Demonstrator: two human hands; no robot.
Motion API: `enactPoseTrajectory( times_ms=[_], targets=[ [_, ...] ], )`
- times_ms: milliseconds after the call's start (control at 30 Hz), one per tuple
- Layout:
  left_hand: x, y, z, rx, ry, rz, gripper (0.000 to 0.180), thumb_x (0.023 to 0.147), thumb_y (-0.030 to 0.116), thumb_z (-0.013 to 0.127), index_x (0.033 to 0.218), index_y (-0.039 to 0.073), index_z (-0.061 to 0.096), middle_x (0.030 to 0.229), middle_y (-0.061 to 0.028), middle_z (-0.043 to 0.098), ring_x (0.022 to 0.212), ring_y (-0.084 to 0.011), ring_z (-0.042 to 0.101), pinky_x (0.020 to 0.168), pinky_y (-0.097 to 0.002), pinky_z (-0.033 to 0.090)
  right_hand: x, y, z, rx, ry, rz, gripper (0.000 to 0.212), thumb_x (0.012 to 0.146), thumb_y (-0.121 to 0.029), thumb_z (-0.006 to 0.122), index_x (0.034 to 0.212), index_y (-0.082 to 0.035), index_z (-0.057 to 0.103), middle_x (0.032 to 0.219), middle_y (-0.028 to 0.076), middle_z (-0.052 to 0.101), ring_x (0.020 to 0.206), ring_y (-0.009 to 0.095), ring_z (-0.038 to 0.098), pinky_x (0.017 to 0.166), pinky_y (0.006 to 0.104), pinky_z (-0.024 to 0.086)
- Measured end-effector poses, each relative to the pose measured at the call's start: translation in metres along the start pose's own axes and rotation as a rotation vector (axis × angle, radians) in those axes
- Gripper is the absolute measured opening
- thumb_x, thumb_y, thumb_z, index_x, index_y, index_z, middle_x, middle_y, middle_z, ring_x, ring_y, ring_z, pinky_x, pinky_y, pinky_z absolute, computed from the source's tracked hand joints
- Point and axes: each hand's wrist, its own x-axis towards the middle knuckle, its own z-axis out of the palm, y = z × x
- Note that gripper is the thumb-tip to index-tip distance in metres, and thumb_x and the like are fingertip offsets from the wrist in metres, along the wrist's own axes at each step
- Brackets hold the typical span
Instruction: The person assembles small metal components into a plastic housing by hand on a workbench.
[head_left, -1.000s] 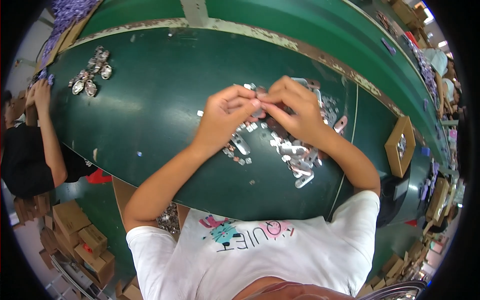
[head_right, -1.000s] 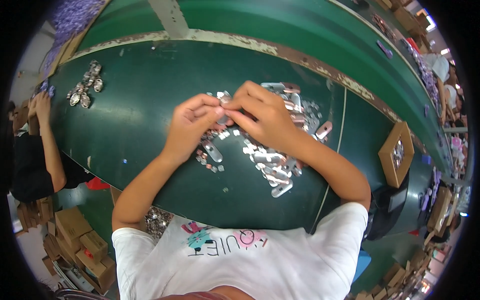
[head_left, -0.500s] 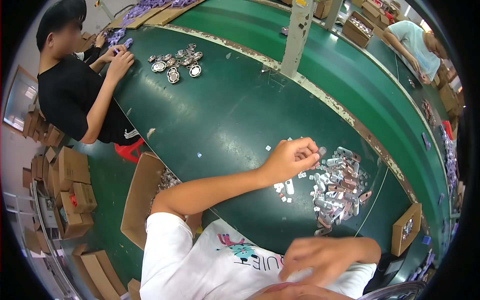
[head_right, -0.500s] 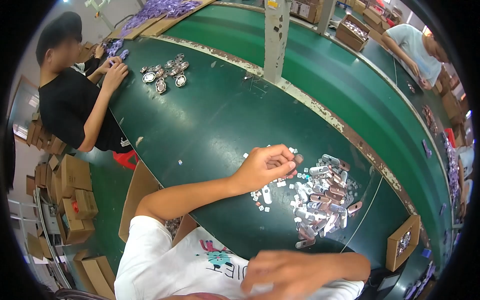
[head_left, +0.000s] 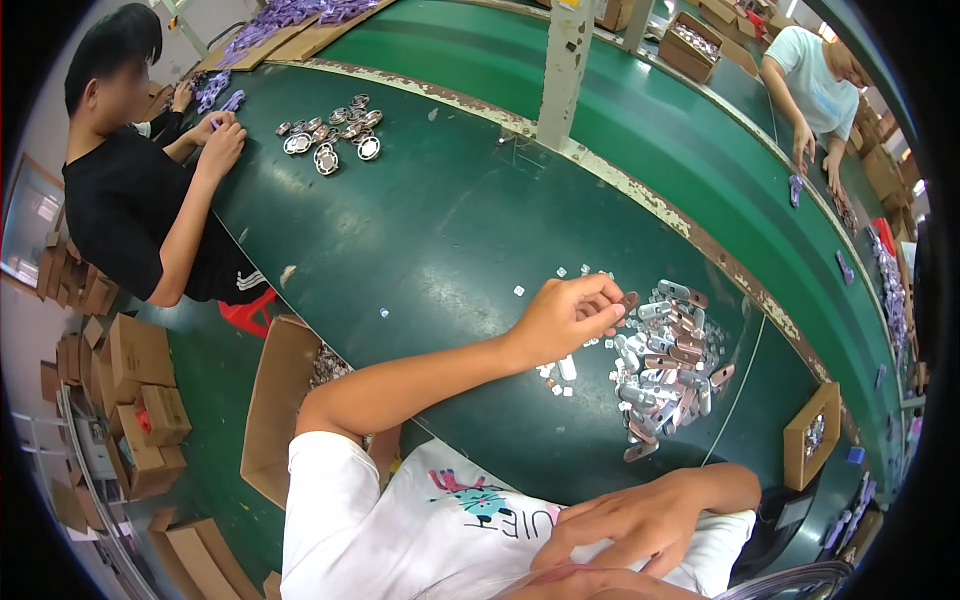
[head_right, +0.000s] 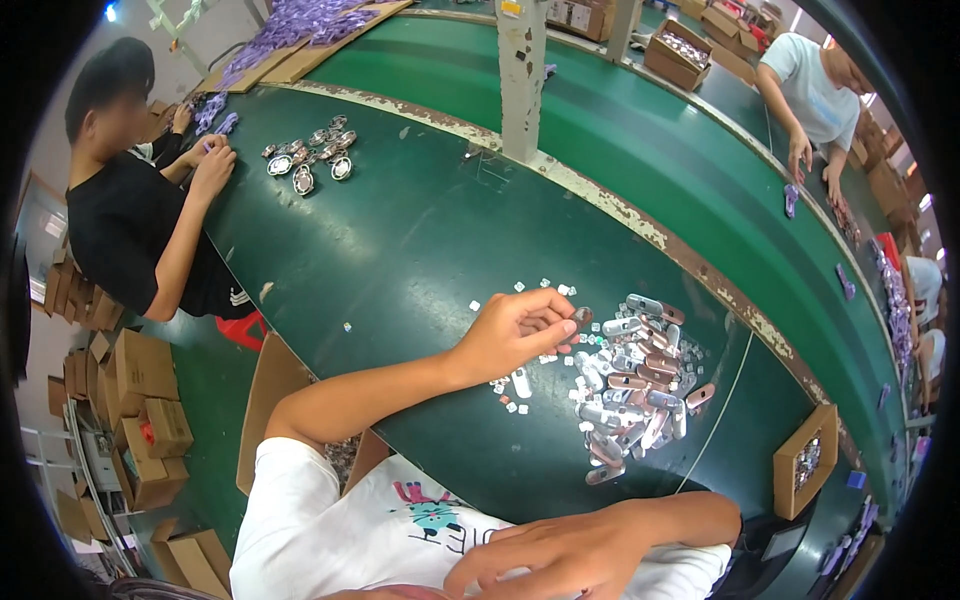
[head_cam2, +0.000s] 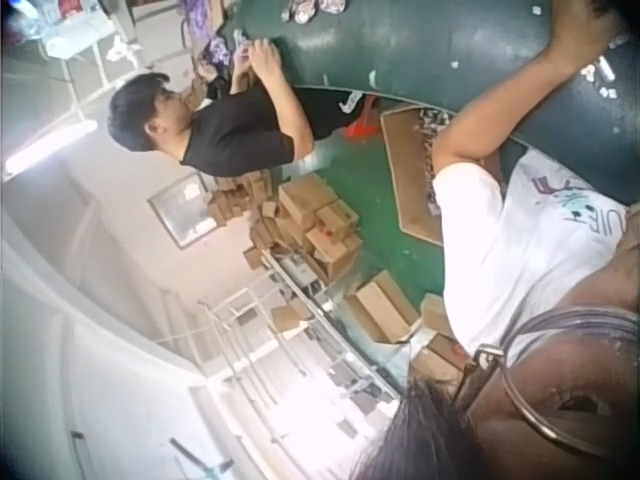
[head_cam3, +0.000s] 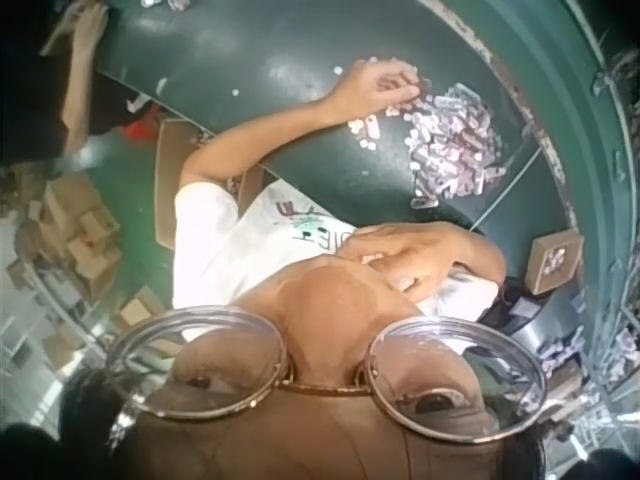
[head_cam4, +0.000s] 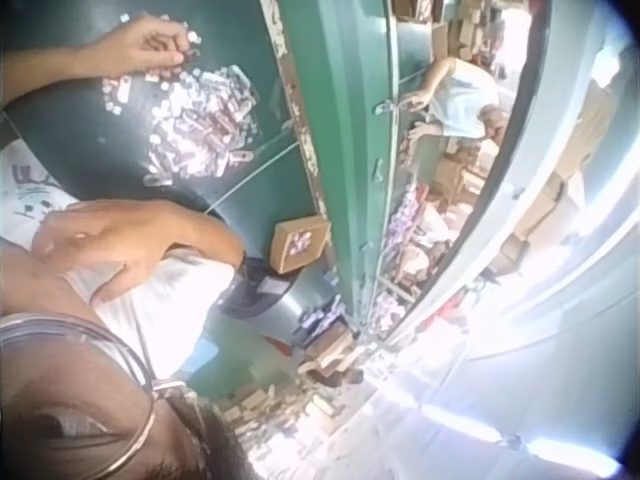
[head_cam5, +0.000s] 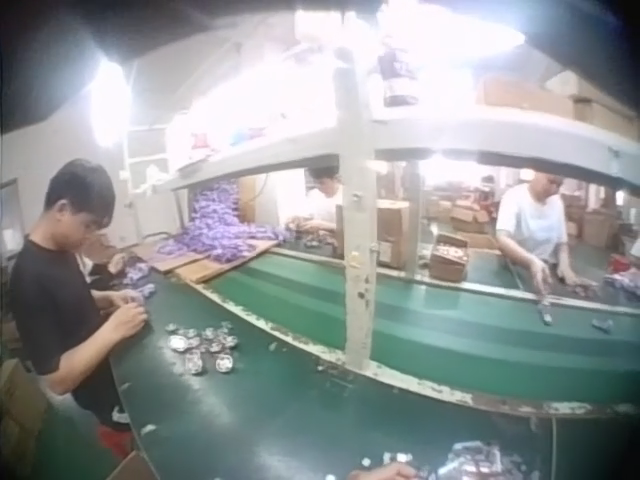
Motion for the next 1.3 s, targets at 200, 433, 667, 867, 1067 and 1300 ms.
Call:
enactPoseTrajectory(
  times_ms=[200, 433, 667, 867, 1067, 1300],
  targets=[
    [-0.003, -0.001, 0.002, -0.023, 0.015, -0.023, 0.012, 0.091, 0.008, 0.06, 0.097, -0.003, 0.06, 0.085, -0.0071, 0.068, 0.079, -0.0105, 0.067, 0.071, -0.0233, 0.055, 0.0, 0.004, 0.0, -0.022, -0.074, 0.045, 0.027, 0.096, -0.015, 0.048, 0.115, 0.004, 0.051, 0.125, 0.028, 0.044, 0.098, 0.035, 0.054, 0.082, 0.0439, 0.042],
    [-0.007, -0.001, -0.001, 0.018, -0.021, -0.022, 0.013, 0.092, 0.008, 0.06, 0.097, -0.003, 0.06, 0.086, -0.0068, 0.068, 0.079, -0.0102, 0.066, 0.071, -0.0234, 0.054, -0.005, -0.01, -0.033, -0.185, 0.044, 0.121, 0.014, 0.086, -0.009, 0.064, 0.098, -0.002, 0.067, 0.094, 0.01, 0.062, 0.082, 0.025, 0.06, 0.07, 0.0342, 0.048],
    [-0.006, 0.001, 0.005, -0.151, 0.016, -0.016, 0.012, 0.092, 0.008, 0.06, 0.097, -0.003, 0.06, 0.088, -0.0049, 0.066, 0.081, -0.0097, 0.065, 0.07, -0.0227, 0.053, -0.059, -0.012, -0.195, -1.171, 1.502, 0.144, 0.036, 0.091, -0.011, 0.06, 0.123, -0.002, 0.047, 0.091, 0.007, 0.055, 0.067, 0.007, 0.05, 0.061, 0.0218, 0.043],
    [-0.011, -0.002, 0.008, -0.089, 0.037, 0.016, 0.012, 0.09, 0.009, 0.063, 0.093, -0.002, 0.06, 0.081, -0.0006, 0.062, 0.074, -0.0031, 0.057, 0.065, -0.0194, 0.048, -0.067, 0.047, -0.337, -1.923, 0.969, 0.681, 0.062, 0.084, -0.011, 0.064, 0.139, -0.012, 0.034, 0.128, 0.026, 0.04, 0.111, 0.045, 0.049, 0.09, 0.0471, 0.045],
    [-0.01, -0.009, 0.008, -0.252, 0.136, -0.053, 0.016, 0.092, 0.006, 0.06, 0.104, -0.004, 0.06, 0.086, -0.005, 0.066, 0.078, -0.0076, 0.063, 0.072, -0.0219, 0.052, -0.015, 0.091, -0.419, -2.127, 0.812, 0.844, 0.055, 0.083, -0.011, 0.058, 0.135, -0.021, 0.043, 0.144, 0.016, 0.029, 0.115, 0.046, 0.047, 0.091, 0.0552, 0.043],
    [-0.007, -0.007, 0.009, -0.298, 0.081, -0.061, 0.012, 0.093, 0.007, 0.057, 0.101, -0.002, 0.058, 0.088, -0.0047, 0.064, 0.082, -0.0081, 0.063, 0.076, -0.0231, 0.052, -0.055, 0.119, -0.486, -1.878, 1.027, 1.168, 0.04, 0.082, -0.02, 0.06, 0.122, -0.02, 0.055, 0.146, 0.014, 0.028, 0.12, 0.046, 0.045, 0.092, 0.0552, 0.043]
  ],
)
